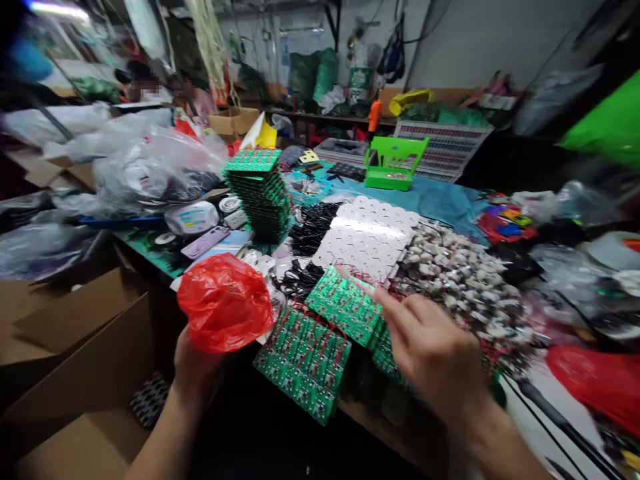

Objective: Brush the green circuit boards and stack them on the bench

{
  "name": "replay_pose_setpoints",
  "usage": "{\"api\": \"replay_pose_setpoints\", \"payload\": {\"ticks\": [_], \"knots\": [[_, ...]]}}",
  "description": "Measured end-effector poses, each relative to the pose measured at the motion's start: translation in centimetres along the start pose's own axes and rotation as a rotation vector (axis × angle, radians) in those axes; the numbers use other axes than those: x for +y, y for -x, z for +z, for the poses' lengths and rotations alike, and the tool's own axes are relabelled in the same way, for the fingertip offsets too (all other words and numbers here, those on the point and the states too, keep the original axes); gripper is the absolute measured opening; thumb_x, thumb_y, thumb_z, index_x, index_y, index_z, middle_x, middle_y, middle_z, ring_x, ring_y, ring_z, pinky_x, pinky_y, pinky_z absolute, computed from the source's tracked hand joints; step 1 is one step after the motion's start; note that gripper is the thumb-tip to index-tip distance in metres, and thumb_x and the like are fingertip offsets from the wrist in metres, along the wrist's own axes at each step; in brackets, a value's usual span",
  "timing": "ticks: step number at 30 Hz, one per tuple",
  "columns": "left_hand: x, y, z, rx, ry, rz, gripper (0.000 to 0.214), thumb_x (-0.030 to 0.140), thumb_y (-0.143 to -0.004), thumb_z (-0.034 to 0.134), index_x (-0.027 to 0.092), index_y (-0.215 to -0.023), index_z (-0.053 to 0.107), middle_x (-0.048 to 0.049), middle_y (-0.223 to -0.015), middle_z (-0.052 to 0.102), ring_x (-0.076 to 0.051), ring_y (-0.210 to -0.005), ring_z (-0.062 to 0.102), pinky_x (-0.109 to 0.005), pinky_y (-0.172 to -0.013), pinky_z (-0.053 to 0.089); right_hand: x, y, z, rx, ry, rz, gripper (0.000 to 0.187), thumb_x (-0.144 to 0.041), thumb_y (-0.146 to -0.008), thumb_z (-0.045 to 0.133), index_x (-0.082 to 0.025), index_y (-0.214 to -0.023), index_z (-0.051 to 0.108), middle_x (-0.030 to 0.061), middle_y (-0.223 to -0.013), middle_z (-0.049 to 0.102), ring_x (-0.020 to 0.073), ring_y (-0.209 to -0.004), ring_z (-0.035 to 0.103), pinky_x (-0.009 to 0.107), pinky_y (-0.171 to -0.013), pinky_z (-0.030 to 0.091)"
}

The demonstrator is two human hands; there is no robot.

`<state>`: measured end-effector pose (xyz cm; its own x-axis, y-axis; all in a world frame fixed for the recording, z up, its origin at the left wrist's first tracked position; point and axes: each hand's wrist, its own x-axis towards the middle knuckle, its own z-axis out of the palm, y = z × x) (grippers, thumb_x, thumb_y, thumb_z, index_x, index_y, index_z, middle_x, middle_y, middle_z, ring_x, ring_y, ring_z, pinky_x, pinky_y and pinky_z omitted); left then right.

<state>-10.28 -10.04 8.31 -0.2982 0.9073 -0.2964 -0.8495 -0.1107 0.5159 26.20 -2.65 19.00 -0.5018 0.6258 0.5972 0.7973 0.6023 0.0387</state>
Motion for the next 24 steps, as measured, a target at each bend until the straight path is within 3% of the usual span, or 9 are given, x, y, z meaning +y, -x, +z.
{"api": "replay_pose_setpoints", "payload": {"ticks": [3, 5, 10, 14, 18, 21, 24], "knots": [[0.0, 0.4, -0.1, -0.123, 0.038, -0.009, 0.041, 0.031, -0.099, 0.037, 0.021, -0.108, 0.076, -0.0079, -0.114, 0.075, -0.022, -0.110, 0.070, -0.040, -0.104, 0.051, -5.8, -0.9, 1.0, -0.009, -0.307, -0.122, 0.036, -0.015, -0.100, 0.048, -0.020, -0.132, 0.062, 0.0033, -0.078, 0.059, 0.0147, -0.071, 0.055, 0.026, -0.064, 0.043], [0.2, 0.8, -0.5, -0.203, 0.066, -0.036, 0.040, 0.033, -0.099, 0.039, 0.022, -0.110, 0.076, -0.0075, -0.117, 0.075, -0.023, -0.114, 0.068, -0.041, -0.108, 0.047, -9.2, -1.7, 2.0, 0.005, -0.380, -0.176, 0.036, -0.012, -0.099, 0.047, -0.017, -0.131, 0.062, 0.0033, -0.076, 0.058, 0.0147, -0.069, 0.054, 0.025, -0.061, 0.042], [0.5, 2.1, -1.3, -0.329, 0.128, -0.089, 0.041, 0.031, -0.101, 0.037, 0.020, -0.117, 0.073, -0.0080, -0.123, 0.072, -0.024, -0.122, 0.063, -0.043, -0.118, 0.034, -13.2, -3.3, 4.2, 0.047, -0.346, -0.245, 0.038, -0.007, -0.097, 0.047, -0.017, -0.129, 0.064, 0.0037, -0.074, 0.059, 0.0139, -0.068, 0.051, 0.025, -0.057, 0.037], [0.4, 3.0, -1.1, -0.390, 0.148, -0.096, 0.041, 0.028, -0.101, 0.036, 0.017, -0.116, 0.073, -0.0101, -0.123, 0.072, -0.026, -0.126, 0.060, -0.045, -0.120, 0.030, -13.5, -3.5, 4.1, 0.066, -0.234, -0.300, 0.037, -0.008, -0.096, 0.050, -0.016, -0.128, 0.065, 0.0043, -0.075, 0.061, 0.0145, -0.069, 0.050, 0.027, -0.057, 0.035], [0.2, 3.4, -0.3, -0.388, 0.137, -0.093, 0.041, 0.025, -0.099, 0.037, 0.019, -0.108, 0.076, -0.0085, -0.117, 0.074, -0.025, -0.121, 0.064, -0.044, -0.119, 0.033, -12.6, -3.0, 2.9, 0.110, -0.146, -0.238, 0.035, -0.009, -0.096, 0.052, -0.018, -0.126, 0.067, 0.0030, -0.071, 0.060, 0.0142, -0.067, 0.051, 0.027, -0.056, 0.033], [0.1, 3.8, -0.1, -0.304, 0.078, -0.085, 0.040, 0.026, -0.098, 0.038, 0.021, -0.107, 0.076, -0.0078, -0.114, 0.076, -0.024, -0.114, 0.068, -0.044, -0.114, 0.041, -10.4, -1.4, 1.0, 0.141, -0.224, -0.157, 0.037, -0.009, -0.096, 0.053, -0.021, -0.128, 0.065, 0.0017, -0.073, 0.061, 0.0130, -0.067, 0.053, 0.025, -0.059, 0.038], [-0.1, 4.4, -0.5, -0.207, 0.003, -0.003, 0.036, 0.026, -0.096, 0.042, 0.025, -0.114, 0.073, -0.0040, -0.113, 0.076, -0.024, -0.112, 0.069, -0.046, -0.111, 0.045, -6.7, 1.7, -1.7, 0.147, -0.369, -0.008, 0.039, -0.010, -0.095, 0.055, -0.022, -0.131, 0.063, 0.0031, -0.083, 0.064, 0.0134, -0.073, 0.059, 0.025, -0.066, 0.046]]}}
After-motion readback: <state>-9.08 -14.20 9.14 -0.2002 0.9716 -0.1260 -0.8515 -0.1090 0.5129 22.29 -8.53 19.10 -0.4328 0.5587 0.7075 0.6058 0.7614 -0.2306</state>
